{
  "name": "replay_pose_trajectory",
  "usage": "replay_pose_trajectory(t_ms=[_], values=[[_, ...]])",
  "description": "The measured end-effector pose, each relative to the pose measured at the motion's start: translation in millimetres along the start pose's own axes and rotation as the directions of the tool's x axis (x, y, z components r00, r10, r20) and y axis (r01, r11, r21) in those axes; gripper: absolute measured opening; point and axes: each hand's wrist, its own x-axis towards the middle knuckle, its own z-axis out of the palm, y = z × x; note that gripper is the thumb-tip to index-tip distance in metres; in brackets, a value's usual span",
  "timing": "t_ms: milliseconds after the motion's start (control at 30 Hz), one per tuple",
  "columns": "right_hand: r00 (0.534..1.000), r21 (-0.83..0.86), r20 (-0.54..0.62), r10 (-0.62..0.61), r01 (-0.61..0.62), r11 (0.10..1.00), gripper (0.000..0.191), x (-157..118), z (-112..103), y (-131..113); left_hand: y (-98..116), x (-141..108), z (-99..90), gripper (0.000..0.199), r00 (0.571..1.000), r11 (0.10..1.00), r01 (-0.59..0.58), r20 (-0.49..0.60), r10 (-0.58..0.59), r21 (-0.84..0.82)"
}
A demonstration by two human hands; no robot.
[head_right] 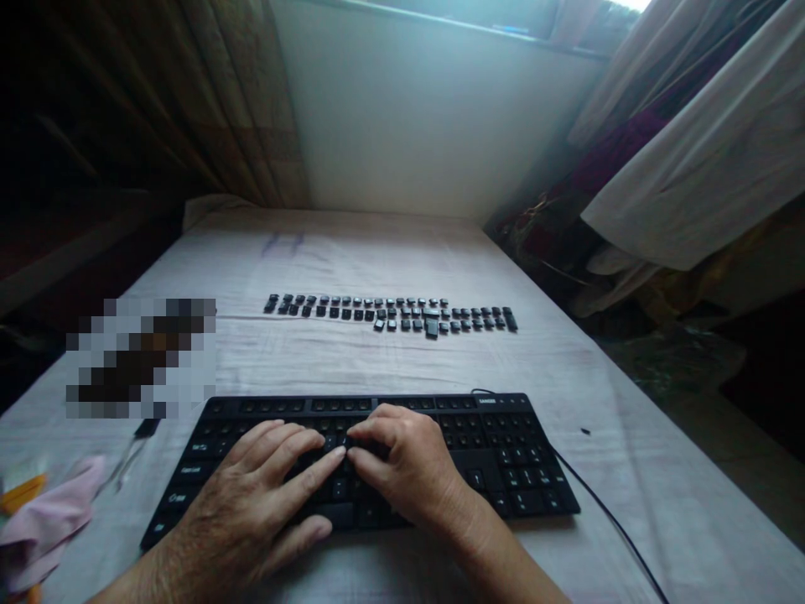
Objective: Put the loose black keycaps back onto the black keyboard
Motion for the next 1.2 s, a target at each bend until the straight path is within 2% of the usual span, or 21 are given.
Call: replay_pose_trajectory(t_ms=[233,400,700,900,1200], values=[[0.995,-0.023,0.071,0.076,-0.074,0.997,0.019,3,-5,-6,0,-3,2.7,0.037,1.000,1.000,0.014,0.022,-0.014,0.008],[0.990,-0.053,0.115,0.087,-0.081,0.995,0.018,5,-9,-11,1,-2,2.5,0.036,0.999,1.000,0.030,0.032,-0.030,-0.004],[0.989,-0.080,0.071,0.131,-0.125,0.989,0.014,7,-8,-14,2,-2,1.8,0.036,0.998,0.999,0.041,0.046,-0.040,-0.012],[0.979,-0.070,0.058,0.197,-0.192,0.979,0.013,8,-7,-16,1,0,0.1,0.034,1.000,1.000,-0.003,0.015,0.002,0.011],[0.975,-0.130,0.060,0.216,-0.207,0.970,0.016,12,-9,-21,2,0,2.4,0.036,1.000,1.000,0.019,0.015,-0.019,0.008]])
